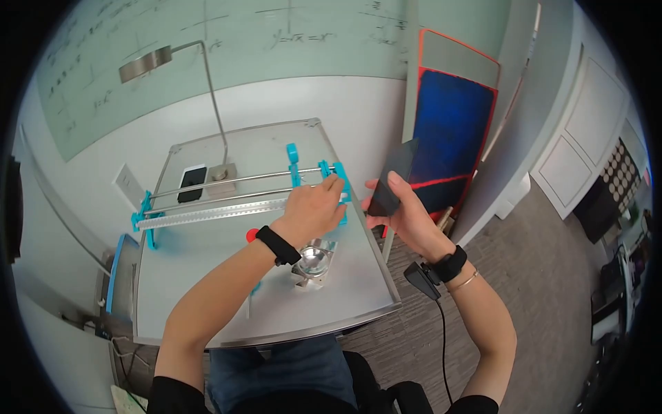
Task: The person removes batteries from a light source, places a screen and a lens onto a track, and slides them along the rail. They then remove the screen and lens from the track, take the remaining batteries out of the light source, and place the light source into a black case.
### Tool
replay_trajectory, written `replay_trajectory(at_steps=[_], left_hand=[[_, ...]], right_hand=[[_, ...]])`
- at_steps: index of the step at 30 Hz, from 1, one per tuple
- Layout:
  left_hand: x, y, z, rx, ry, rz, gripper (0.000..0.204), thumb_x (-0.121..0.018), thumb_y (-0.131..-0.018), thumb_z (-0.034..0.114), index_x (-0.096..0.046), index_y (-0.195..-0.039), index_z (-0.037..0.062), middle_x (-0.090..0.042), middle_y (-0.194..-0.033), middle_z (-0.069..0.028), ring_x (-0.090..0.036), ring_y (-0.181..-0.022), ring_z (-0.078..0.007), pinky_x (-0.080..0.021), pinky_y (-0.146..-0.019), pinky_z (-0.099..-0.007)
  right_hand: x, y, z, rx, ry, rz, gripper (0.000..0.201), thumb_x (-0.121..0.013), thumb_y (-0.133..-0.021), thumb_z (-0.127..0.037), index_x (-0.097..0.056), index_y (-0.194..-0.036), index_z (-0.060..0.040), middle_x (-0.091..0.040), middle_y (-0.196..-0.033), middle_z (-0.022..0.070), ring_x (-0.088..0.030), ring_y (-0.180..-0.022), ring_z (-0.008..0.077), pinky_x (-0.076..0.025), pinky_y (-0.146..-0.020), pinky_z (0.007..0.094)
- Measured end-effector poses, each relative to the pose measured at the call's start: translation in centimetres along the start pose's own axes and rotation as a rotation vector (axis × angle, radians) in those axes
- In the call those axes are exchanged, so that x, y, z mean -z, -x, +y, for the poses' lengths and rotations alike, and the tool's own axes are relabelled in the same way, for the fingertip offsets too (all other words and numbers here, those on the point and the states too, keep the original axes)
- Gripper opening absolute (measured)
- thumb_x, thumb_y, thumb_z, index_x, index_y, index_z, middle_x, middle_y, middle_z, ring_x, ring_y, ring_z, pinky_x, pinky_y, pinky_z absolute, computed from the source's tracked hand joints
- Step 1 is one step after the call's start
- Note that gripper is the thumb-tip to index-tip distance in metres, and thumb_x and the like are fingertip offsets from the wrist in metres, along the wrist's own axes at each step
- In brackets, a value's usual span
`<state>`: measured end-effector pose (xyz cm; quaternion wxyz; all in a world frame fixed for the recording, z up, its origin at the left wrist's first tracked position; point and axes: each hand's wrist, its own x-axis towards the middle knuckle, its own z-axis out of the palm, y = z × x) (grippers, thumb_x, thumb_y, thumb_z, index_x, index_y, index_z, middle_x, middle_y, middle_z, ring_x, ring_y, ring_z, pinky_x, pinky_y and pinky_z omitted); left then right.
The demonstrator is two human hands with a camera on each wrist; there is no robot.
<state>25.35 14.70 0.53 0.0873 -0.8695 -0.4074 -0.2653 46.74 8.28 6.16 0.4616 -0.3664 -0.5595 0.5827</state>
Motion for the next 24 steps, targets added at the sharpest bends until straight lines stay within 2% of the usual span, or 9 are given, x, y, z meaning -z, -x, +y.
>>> replay_trajectory(at_steps=[2,5,7,11,15,17,21,24], left_hand=[[0.6,0.8,-0.5,0.011,-0.022,0.01,0.041,-0.071,-0.088,0.028,-0.059,-0.116,0.0014,-0.065,-0.125,-0.0149,-0.071,-0.069,-0.0341,-0.056,-0.061,-0.0458],[1.6,2.6,-1.9,0.019,-0.037,0.07,0.04,-0.072,-0.087,0.028,-0.06,-0.115,0.0018,-0.066,-0.124,-0.014,-0.07,-0.068,-0.0332,-0.055,-0.059,-0.0447],[2.5,4.1,-3.5,0.023,-0.055,0.085,0.04,-0.072,-0.087,0.029,-0.06,-0.115,0.0026,-0.066,-0.124,-0.0125,-0.07,-0.067,-0.0322,-0.055,-0.058,-0.0429],[4.8,7.8,-6.5,0.053,-0.056,0.161,0.04,-0.072,-0.088,0.03,-0.06,-0.116,0.0039,-0.067,-0.125,-0.0097,-0.069,-0.066,-0.0311,-0.054,-0.056,-0.0411],[7.5,11.8,-9.2,0.155,-0.069,0.162,0.039,-0.071,-0.089,0.03,-0.062,-0.118,0.0052,-0.068,-0.123,-0.0062,-0.07,-0.07,-0.0296,-0.054,-0.058,-0.039],[8.7,13.9,-10.9,0.197,-0.044,0.239,0.036,-0.071,-0.09,0.03,-0.064,-0.118,0.0069,-0.069,-0.123,-0.0057,-0.071,-0.075,-0.0293,-0.054,-0.059,-0.0397],[11.3,17.8,-14.2,0.373,0.005,0.258,0.03,-0.07,-0.091,0.024,-0.067,-0.117,0.0087,-0.072,-0.12,-0.0056,-0.073,-0.079,-0.0271,-0.055,-0.063,-0.039],[13.1,20.3,-16.0,0.481,0.029,0.318,0.028,-0.07,-0.091,0.021,-0.068,-0.115,0.0078,-0.074,-0.117,-0.0064,-0.074,-0.082,-0.0245,-0.056,-0.065,-0.037]], right_hand=[[-1.0,-0.1,0.0,-0.028,0.008,0.022,0.078,-0.037,-0.101,-0.07,-0.055,-0.135,-0.0022,-0.068,-0.095,0.0098,-0.067,-0.081,0.0201,-0.057,-0.079,0.0344],[-1.9,-0.5,-0.2,-0.027,-0.082,-0.071,0.078,-0.038,-0.102,-0.07,-0.051,-0.133,0.0006,-0.068,-0.092,0.0115,-0.068,-0.077,0.0207,-0.057,-0.075,0.0332],[-2.7,-1.3,0.0,-0.038,-0.089,-0.08,0.08,-0.037,-0.101,-0.071,-0.052,-0.132,0.0007,-0.068,-0.088,0.011,-0.068,-0.077,0.0204,-0.057,-0.074,0.0335],[-5.1,-3.1,0.2,-0.031,-0.002,-0.055,0.075,-0.04,-0.101,-0.069,-0.054,-0.128,-0.0005,-0.068,-0.094,0.0101,-0.067,-0.081,0.0197,-0.057,-0.076,0.0335],[-8.7,-4.9,0.1,-0.054,0.035,-0.062,0.065,-0.049,-0.102,-0.062,-0.055,-0.125,-0.0004,-0.066,-0.1,0.0096,-0.067,-0.085,0.0196,-0.057,-0.08,0.0331],[-11.0,-6.0,-0.1,-0.067,0.084,-0.096,0.064,-0.052,-0.102,-0.06,-0.054,-0.125,0.0001,-0.065,-0.101,0.01,-0.067,-0.086,0.0198,-0.057,-0.08,0.0331],[-15.5,-9.5,0.1,-0.126,0.143,-0.204,0.063,-0.057,-0.101,-0.057,-0.054,-0.125,0.0011,-0.064,-0.103,0.012,-0.067,-0.087,0.0198,-0.057,-0.077,0.0319],[-20.0,-12.8,0.0,-0.151,0.207,-0.192,0.076,-0.061,-0.096,-0.06,-0.05,-0.136,0.0039,-0.063,-0.101,0.011,-0.065,-0.082,0.0177,-0.056,-0.072,0.0291]])
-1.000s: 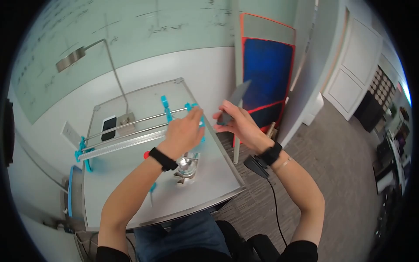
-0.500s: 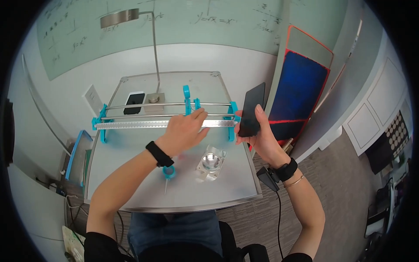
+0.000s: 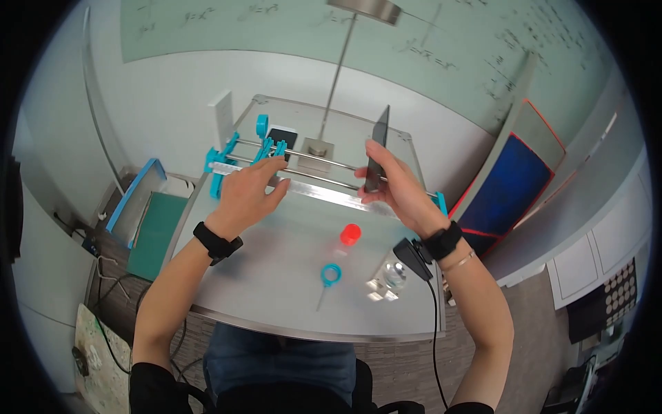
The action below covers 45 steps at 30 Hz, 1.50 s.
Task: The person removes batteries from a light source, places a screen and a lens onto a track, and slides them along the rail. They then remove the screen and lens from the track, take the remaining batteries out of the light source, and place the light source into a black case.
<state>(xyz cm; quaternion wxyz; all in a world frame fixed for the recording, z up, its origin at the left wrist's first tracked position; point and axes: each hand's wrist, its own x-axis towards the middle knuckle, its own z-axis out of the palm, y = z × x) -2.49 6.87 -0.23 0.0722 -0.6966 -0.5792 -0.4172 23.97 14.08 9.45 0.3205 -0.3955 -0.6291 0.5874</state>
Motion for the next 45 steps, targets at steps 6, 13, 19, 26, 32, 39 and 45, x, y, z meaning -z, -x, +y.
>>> replay_trajectory(at_steps=[6,13,19,26,32,39,45], left_hand=[[1.5,1.0,-3.4,0.09,0.046,0.12,0.028,-0.07,-0.09,0.019,-0.068,-0.116,0.0073,-0.072,-0.121,-0.0075,-0.075,-0.082,-0.0238,-0.056,-0.065,-0.0364],[1.3,1.6,-2.3,-0.047,-0.053,0.239,0.029,-0.072,-0.087,0.016,-0.067,-0.115,0.0087,-0.069,-0.127,-0.0056,-0.07,-0.068,-0.0229,-0.055,-0.058,-0.033],[1.0,1.3,-3.1,-0.119,-0.014,0.361,0.017,-0.074,-0.082,0.011,-0.07,-0.098,0.0064,-0.07,-0.12,-0.0047,-0.068,-0.061,-0.0169,-0.051,-0.05,-0.0282],[0.6,1.7,-3.2,-0.12,-0.012,0.326,0.015,-0.075,-0.081,0.01,-0.07,-0.095,0.0059,-0.071,-0.116,-0.0052,-0.071,-0.065,-0.0175,-0.053,-0.052,-0.0278],[0.4,1.7,-3.3,-0.119,-0.011,0.338,0.014,-0.075,-0.08,0.009,-0.07,-0.093,0.0058,-0.071,-0.115,-0.0055,-0.07,-0.065,-0.0172,-0.053,-0.052,-0.0275],[0.4,1.7,-3.4,-0.114,-0.015,0.342,0.014,-0.075,-0.08,0.009,-0.07,-0.093,0.0059,-0.071,-0.114,-0.0047,-0.07,-0.065,-0.0161,-0.053,-0.052,-0.0271],[0.7,1.6,-3.4,-0.129,-0.023,0.348,0.013,-0.075,-0.079,0.008,-0.07,-0.091,0.0066,-0.072,-0.113,-0.0033,-0.069,-0.063,-0.0159,-0.052,-0.052,-0.027]], right_hand=[[-5.7,-10.9,-1.5,0.054,0.442,0.08,0.099,-0.071,-0.083,-0.064,-0.044,-0.141,0.0114,-0.065,-0.096,0.0112,-0.064,-0.07,0.0178,-0.054,-0.061,0.031],[-11.4,-18.7,-2.9,-0.074,1.24,0.016,0.101,-0.064,-0.078,-0.069,-0.048,-0.139,0.0101,-0.074,-0.101,0.0173,-0.073,-0.088,0.0298,-0.058,-0.072,0.037],[-13.9,-23.2,-1.0,-0.3,1.544,-0.087,0.08,-0.059,-0.082,-0.071,-0.069,-0.129,-0.0071,-0.07,-0.129,0.0138,-0.066,-0.121,0.0322,-0.051,-0.099,0.0412],[-15.0,-25.8,0.7,-0.311,1.655,-0.199,0.085,-0.06,-0.081,-0.078,-0.071,-0.129,-0.0085,-0.067,-0.133,0.0183,-0.064,-0.123,0.0371,-0.049,-0.103,0.0469],[-14.7,-28.5,2.9,-0.244,1.748,-0.284,0.086,-0.06,-0.079,-0.08,-0.073,-0.126,-0.0092,-0.07,-0.128,0.0184,-0.065,-0.12,0.0375,-0.05,-0.102,0.0471],[-15.9,-28.1,2.2,-0.209,1.576,-0.357,0.067,-0.069,-0.081,-0.067,-0.079,-0.114,-0.0097,-0.075,-0.116,0.0152,-0.07,-0.108,0.032,-0.053,-0.092,0.0457],[-16.1,-28.8,2.2,-0.372,1.581,-0.285,0.073,-0.073,-0.078,-0.066,-0.075,-0.121,-0.0073,-0.069,-0.129,0.0194,-0.067,-0.116,0.0345,-0.052,-0.095,0.0485]])
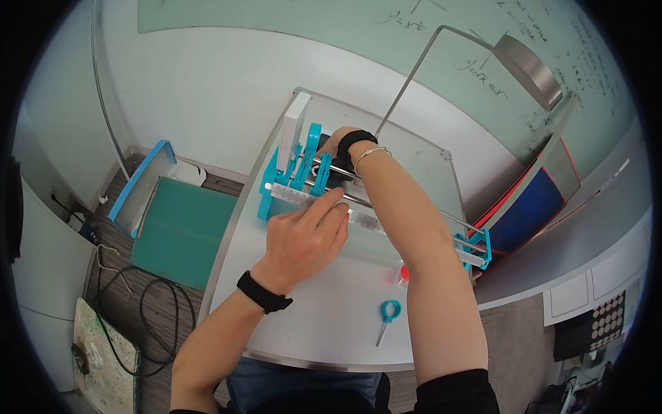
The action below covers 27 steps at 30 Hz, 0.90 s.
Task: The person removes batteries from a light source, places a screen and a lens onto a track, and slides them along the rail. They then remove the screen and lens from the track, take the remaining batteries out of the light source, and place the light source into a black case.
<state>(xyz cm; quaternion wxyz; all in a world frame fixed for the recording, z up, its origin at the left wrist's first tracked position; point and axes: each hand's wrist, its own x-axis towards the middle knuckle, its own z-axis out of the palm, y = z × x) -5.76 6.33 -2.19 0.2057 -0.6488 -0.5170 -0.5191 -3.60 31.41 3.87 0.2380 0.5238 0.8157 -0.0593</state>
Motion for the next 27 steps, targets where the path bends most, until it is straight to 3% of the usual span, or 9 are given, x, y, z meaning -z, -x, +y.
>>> replay_trajectory(at_steps=[5,7,8,16,18,20,22,24,27], left_hand=[[-0.1,-0.1,0.1,-0.002,-0.006,0.012,0.012,-0.075,-0.079,0.007,-0.069,-0.09,0.0077,-0.073,-0.11,-0.0022,-0.069,-0.063,-0.0161,-0.052,-0.052,-0.0277],[0.0,-0.1,0.0,-0.01,-0.002,0.023,0.012,-0.075,-0.079,0.007,-0.069,-0.089,0.0079,-0.074,-0.11,-0.0025,-0.069,-0.063,-0.0166,-0.052,-0.052,-0.0278],[-0.1,-0.1,0.0,-0.019,-0.008,0.041,0.012,-0.075,-0.079,0.007,-0.069,-0.089,0.0082,-0.074,-0.109,-0.0028,-0.069,-0.063,-0.0171,-0.051,-0.052,-0.0279],[0.4,-0.5,0.4,-0.056,0.014,0.011,0.012,-0.075,-0.083,0.005,-0.071,-0.094,0.0086,-0.075,-0.108,-0.0014,-0.065,-0.057,-0.0173,-0.049,-0.05,-0.0279],[0.3,-0.5,0.5,-0.074,0.012,0.021,0.012,-0.075,-0.084,0.006,-0.071,-0.095,0.0083,-0.076,-0.108,-0.0011,-0.063,-0.054,-0.0165,-0.048,-0.049,-0.0276],[0.5,-0.4,0.6,-0.063,0.013,-0.003,0.011,-0.075,-0.086,0.006,-0.072,-0.097,0.0075,-0.076,-0.106,-0.0014,-0.058,-0.049,-0.0144,-0.046,-0.048,-0.0263],[0.7,-0.2,0.6,-0.084,0.021,-0.012,0.011,-0.074,-0.087,0.006,-0.071,-0.097,0.0068,-0.076,-0.105,-0.0015,-0.055,-0.047,-0.0129,-0.045,-0.047,-0.025],[0.8,0.0,1.2,-0.025,0.023,-0.093,0.013,-0.074,-0.084,0.008,-0.072,-0.097,0.0101,-0.074,-0.102,-0.0009,-0.069,-0.067,-0.022,-0.051,-0.054,-0.0307],[0.4,0.2,3.2,-0.141,0.04,-0.114,0.011,-0.074,-0.084,0.008,-0.071,-0.094,0.0111,-0.072,-0.094,-0.0018,-0.066,-0.063,-0.0226,-0.049,-0.052,-0.0313]], right_hand=[[0.6,0.3,0.2,0.036,-0.097,-0.103,0.077,-0.07,-0.078,-0.073,-0.075,-0.117,-0.0065,-0.072,-0.118,0.019,-0.069,-0.107,0.0325,-0.054,-0.087,0.0485],[1.7,3.2,0.7,0.08,-0.173,-0.035,0.071,-0.07,-0.08,-0.069,-0.076,-0.107,-0.0032,-0.074,-0.098,0.0202,-0.073,-0.079,0.0308,-0.057,-0.071,0.045],[1.9,4.2,1.6,0.204,-0.275,0.073,0.066,-0.068,-0.087,-0.053,-0.069,-0.091,0.0135,-0.072,-0.086,0.0252,-0.072,-0.058,0.0295,-0.059,-0.052,0.0417],[-0.5,14.6,10.9,0.223,-0.411,0.486,0.064,-0.072,-0.088,-0.052,-0.069,-0.105,0.0093,-0.071,-0.077,0.0129,-0.071,-0.057,0.0206,-0.058,-0.055,0.0316],[-3.3,19.4,13.3,0.337,-0.527,0.604,0.046,-0.073,-0.086,-0.041,-0.072,-0.099,0.0037,-0.072,-0.076,0.0121,-0.07,-0.06,0.0213,-0.057,-0.063,0.0341],[-7.3,24.0,15.5,0.454,-0.582,0.727,0.026,-0.072,-0.094,-0.027,-0.072,-0.099,-0.0013,-0.068,-0.07,0.0059,-0.06,-0.052,0.0093,-0.047,-0.052,0.025],[-10.6,29.3,17.0,0.335,-0.612,0.726,0.022,-0.075,-0.088,-0.025,-0.073,-0.09,-0.0024,-0.068,-0.071,0.0064,-0.062,-0.061,0.0159,-0.05,-0.057,0.0298],[-14.2,31.8,20.2,0.24,-0.719,0.772,0.021,-0.076,-0.087,-0.022,-0.073,-0.091,-0.0015,-0.069,-0.071,0.0049,-0.061,-0.06,0.0147,-0.05,-0.058,0.0292],[-19.3,33.2,25.6,0.025,-0.774,0.723,0.029,-0.08,-0.085,-0.027,-0.073,-0.098,-0.0013,-0.072,-0.081,0.0065,-0.064,-0.063,0.0154,-0.053,-0.061,0.0292]])
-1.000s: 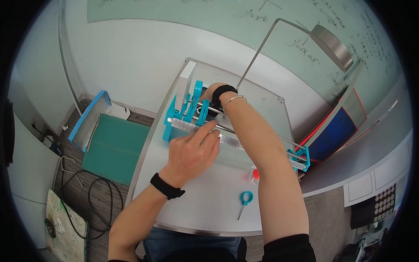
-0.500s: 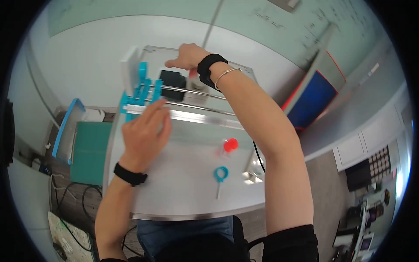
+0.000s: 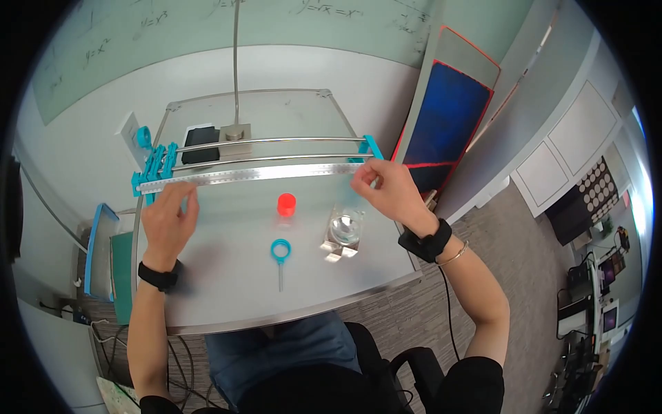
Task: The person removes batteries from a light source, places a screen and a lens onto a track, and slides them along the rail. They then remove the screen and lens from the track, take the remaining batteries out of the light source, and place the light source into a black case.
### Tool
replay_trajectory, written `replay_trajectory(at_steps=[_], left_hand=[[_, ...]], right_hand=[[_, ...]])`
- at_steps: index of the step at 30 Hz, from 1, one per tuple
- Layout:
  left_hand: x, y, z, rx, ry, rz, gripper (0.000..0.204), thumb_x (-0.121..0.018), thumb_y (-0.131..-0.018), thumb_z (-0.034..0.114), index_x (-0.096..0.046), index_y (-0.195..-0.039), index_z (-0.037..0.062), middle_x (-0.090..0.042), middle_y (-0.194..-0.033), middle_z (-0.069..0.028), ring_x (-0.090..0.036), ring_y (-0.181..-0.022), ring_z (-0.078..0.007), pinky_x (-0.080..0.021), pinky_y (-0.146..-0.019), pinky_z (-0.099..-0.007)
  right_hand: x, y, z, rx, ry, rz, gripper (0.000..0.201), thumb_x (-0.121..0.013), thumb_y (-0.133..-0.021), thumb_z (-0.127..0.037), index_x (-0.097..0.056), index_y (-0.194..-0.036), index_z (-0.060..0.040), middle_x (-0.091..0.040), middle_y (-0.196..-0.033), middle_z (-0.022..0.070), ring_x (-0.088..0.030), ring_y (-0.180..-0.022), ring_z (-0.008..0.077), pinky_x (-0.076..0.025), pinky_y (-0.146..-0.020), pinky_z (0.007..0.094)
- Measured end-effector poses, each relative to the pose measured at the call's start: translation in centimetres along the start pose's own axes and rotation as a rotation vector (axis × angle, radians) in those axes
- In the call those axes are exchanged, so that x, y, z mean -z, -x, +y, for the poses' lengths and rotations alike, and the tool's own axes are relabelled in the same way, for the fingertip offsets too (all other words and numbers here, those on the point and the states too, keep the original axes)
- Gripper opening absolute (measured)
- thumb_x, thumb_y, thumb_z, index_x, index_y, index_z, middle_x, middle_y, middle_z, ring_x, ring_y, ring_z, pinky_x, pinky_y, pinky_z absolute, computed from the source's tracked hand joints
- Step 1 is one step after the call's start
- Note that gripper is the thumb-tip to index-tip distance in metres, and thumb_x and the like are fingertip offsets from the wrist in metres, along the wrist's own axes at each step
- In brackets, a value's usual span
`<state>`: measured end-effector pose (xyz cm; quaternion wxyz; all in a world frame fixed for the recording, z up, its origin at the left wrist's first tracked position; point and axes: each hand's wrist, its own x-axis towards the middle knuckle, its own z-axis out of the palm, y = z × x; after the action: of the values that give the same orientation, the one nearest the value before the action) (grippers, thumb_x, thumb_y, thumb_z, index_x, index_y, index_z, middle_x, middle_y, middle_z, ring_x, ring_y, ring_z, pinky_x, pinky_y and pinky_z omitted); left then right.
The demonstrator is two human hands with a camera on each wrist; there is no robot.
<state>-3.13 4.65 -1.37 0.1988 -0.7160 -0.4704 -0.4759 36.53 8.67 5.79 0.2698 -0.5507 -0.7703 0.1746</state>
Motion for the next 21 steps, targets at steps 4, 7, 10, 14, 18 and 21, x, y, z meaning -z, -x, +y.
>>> replay_trajectory(at_steps=[4,7,10,14,18,21], left_hand=[[-0.8,1.2,6.8,-0.083,0.07,-0.223,0.008,-0.072,-0.084,0.012,-0.066,-0.088,0.0129,-0.063,-0.082,-0.0024,-0.064,-0.059,-0.023,-0.049,-0.051,-0.0328],[-1.8,2.3,12.0,-0.143,0.113,-0.41,0.015,-0.074,-0.084,0.02,-0.068,-0.095,0.0121,-0.064,-0.083,-0.0026,-0.066,-0.062,-0.0214,-0.05,-0.052,-0.0355],[-3.2,2.4,16.3,-0.136,0.081,-0.578,0.028,-0.075,-0.084,0.029,-0.066,-0.101,0.0089,-0.064,-0.087,-0.0041,-0.067,-0.07,-0.0219,-0.052,-0.057,-0.0362],[-6.5,1.6,19.4,-0.158,0.069,-0.555,0.046,-0.077,-0.081,0.036,-0.063,-0.109,0.0016,-0.064,-0.088,-0.0074,-0.067,-0.078,-0.0237,-0.053,-0.063,-0.0372],[-9.6,0.7,21.5,-0.136,0.019,-0.69,0.069,-0.082,-0.073,0.041,-0.058,-0.116,-0.0088,-0.067,-0.093,-0.0126,-0.066,-0.082,-0.0257,-0.053,-0.067,-0.0377],[-10.5,0.4,22.3,-0.064,0.062,-0.725,0.08,-0.082,-0.073,0.041,-0.052,-0.125,-0.0115,-0.068,-0.095,-0.0155,-0.069,-0.082,-0.0288,-0.053,-0.067,-0.0396]], right_hand=[[-1.1,3.8,3.3,-0.023,0.076,-0.159,0.073,-0.086,-0.076,-0.049,-0.065,-0.123,0.003,-0.067,-0.118,0.0178,-0.072,-0.083,0.0234,-0.058,-0.074,0.0362],[-3.3,5.1,4.1,0.083,0.369,-0.162,0.094,-0.084,-0.07,-0.064,-0.06,-0.13,0.0048,-0.061,-0.128,0.0211,-0.069,-0.102,0.0319,-0.056,-0.087,0.0428],[-3.9,4.2,4.7,-0.014,0.258,-0.304,0.112,-0.085,-0.061,-0.072,-0.056,-0.134,0.0076,-0.057,-0.13,0.0238,-0.063,-0.112,0.0399,-0.052,-0.096,0.0455],[-3.9,3.9,5.0,-0.112,0.16,-0.325,0.108,-0.091,-0.056,-0.065,-0.059,-0.129,0.0085,-0.06,-0.125,0.0241,-0.064,-0.111,0.0382,-0.052,-0.095,0.0433],[-4.0,4.2,6.6,-0.086,0.148,-0.267,0.099,-0.094,-0.056,-0.056,-0.062,-0.124,0.0082,-0.063,-0.12,0.0239,-0.064,-0.11,0.0358,-0.052,-0.093,0.0424],[-3.2,5.1,6.7,-0.099,0.096,-0.181,0.085,-0.093,-0.064,-0.044,-0.062,-0.124,0.0067,-0.065,-0.114,0.0227,-0.066,-0.108,0.0287,-0.053,-0.09,0.0377]])
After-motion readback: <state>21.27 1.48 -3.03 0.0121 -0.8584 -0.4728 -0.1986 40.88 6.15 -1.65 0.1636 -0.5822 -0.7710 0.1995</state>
